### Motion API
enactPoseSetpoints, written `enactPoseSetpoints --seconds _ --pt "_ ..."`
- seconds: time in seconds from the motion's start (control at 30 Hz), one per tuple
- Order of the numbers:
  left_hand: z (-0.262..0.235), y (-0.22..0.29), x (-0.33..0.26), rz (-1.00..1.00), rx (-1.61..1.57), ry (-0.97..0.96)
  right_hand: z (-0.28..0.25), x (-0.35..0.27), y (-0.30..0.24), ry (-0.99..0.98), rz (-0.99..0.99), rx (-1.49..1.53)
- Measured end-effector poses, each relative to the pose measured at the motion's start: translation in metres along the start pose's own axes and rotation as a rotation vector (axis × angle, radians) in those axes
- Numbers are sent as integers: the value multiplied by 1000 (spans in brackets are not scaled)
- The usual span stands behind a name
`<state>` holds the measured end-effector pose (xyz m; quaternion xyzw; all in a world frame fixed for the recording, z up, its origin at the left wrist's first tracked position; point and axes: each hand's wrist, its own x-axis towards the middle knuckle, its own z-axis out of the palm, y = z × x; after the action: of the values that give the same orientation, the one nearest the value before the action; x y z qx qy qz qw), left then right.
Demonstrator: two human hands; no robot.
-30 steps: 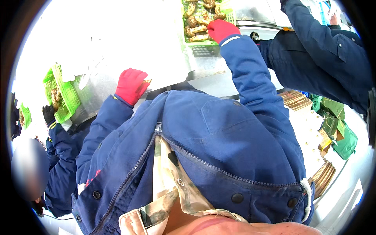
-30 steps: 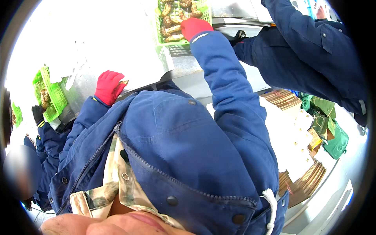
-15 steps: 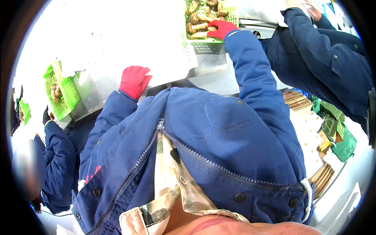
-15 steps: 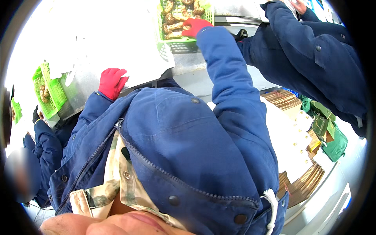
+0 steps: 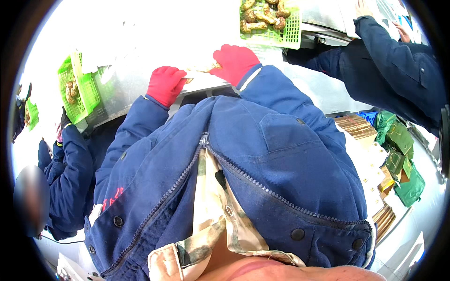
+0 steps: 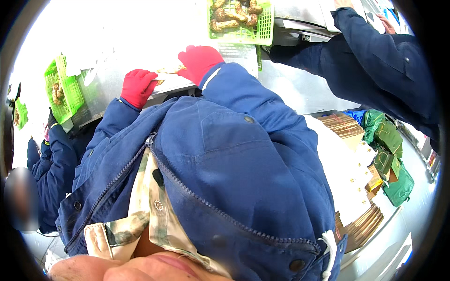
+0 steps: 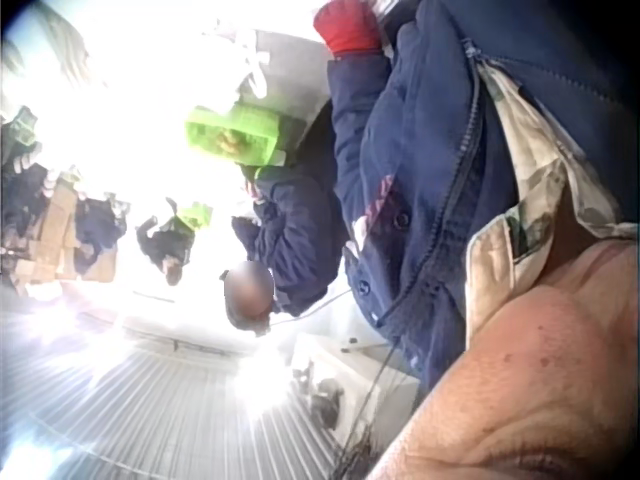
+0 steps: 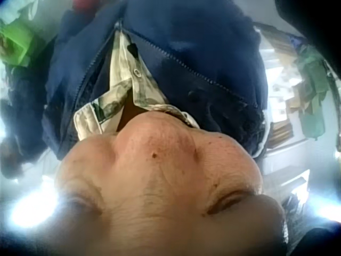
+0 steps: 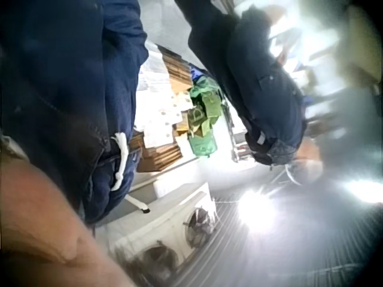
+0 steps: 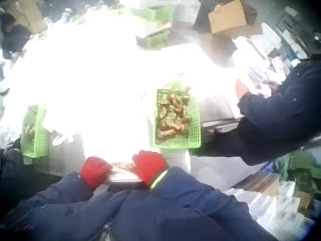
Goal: The person picks ginger roots from green plastic crates and arranges them in rows within white styrofoam boxes lined with white paper at a large industrial processing table.
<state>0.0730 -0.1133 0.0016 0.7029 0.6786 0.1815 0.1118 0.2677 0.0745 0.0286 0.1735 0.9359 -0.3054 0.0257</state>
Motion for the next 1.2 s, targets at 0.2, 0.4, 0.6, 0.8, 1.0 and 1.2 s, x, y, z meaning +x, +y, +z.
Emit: enactPoseSetpoints --seconds 0.2,0.4,0.6,0.8,1.0,1.2 --pt "-4 -3 -6 -10 -42 41 1 8 -1 -24 -135 -209" --pt "0 4 12 -106 -86 -74 5 10 -4 -111 -87 -148" --pt "14 1 8 -76 -91 -76 16 6 3 -28 -144 -280" --pt "15 -2 10 -55 -74 -84 3 0 19 -36 -149 -90" --pt "16 -3 12 -63 -43 -161 9 -7 15 -50 -124 -70" --pt "10 2 10 -126 -114 -107 1 -4 16 -90 -91 -74"
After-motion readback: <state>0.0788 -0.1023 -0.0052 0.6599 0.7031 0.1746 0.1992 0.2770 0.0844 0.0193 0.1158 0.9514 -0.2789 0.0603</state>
